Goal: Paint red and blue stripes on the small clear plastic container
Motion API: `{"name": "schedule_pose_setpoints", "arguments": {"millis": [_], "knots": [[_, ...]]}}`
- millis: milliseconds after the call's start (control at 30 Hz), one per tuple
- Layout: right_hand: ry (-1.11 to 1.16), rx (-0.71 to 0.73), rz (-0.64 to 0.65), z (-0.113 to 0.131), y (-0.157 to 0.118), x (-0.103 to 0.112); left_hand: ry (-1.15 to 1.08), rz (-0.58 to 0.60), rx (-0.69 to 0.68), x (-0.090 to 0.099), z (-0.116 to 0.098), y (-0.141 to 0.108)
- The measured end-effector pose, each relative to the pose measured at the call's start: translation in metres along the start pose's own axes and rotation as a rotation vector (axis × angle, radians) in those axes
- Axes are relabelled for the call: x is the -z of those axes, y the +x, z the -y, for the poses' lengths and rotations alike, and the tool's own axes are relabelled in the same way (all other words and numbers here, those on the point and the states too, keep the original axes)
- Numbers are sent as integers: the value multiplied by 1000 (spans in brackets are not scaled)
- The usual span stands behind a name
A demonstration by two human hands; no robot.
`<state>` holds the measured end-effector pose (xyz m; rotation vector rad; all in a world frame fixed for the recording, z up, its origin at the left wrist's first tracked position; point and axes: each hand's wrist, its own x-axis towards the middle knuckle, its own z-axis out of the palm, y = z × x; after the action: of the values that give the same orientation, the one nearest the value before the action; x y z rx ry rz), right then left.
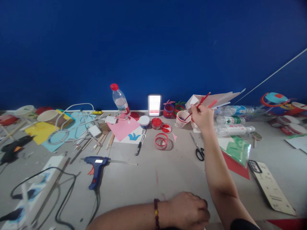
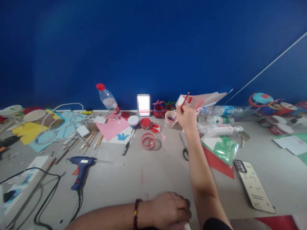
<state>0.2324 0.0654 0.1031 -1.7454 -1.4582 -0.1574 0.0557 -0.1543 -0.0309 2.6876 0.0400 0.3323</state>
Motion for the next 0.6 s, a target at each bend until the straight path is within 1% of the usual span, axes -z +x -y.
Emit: {"name": "schedule_pose_setpoints", "arguments": {"millis": [100,233,300,367,500,600], "knots": [[33,-9,-11,-1,0,-3,-37,18,-14,2,1,0],[-2,-36,94,-1,-1,-6,-45,18,-14,2,0,-1],[-23,-37,122,-1,-1,-5,-42,14,-8,2,0,0],[-28,-28,106,-1,-1,-3,-39,11,-2,2,0,0],[0,-5,33,-1,-1,-2,-38,12,-6,3,0,1],[11,4,37,0,-1,-5,-38,6,-8,4,0,0]]}}
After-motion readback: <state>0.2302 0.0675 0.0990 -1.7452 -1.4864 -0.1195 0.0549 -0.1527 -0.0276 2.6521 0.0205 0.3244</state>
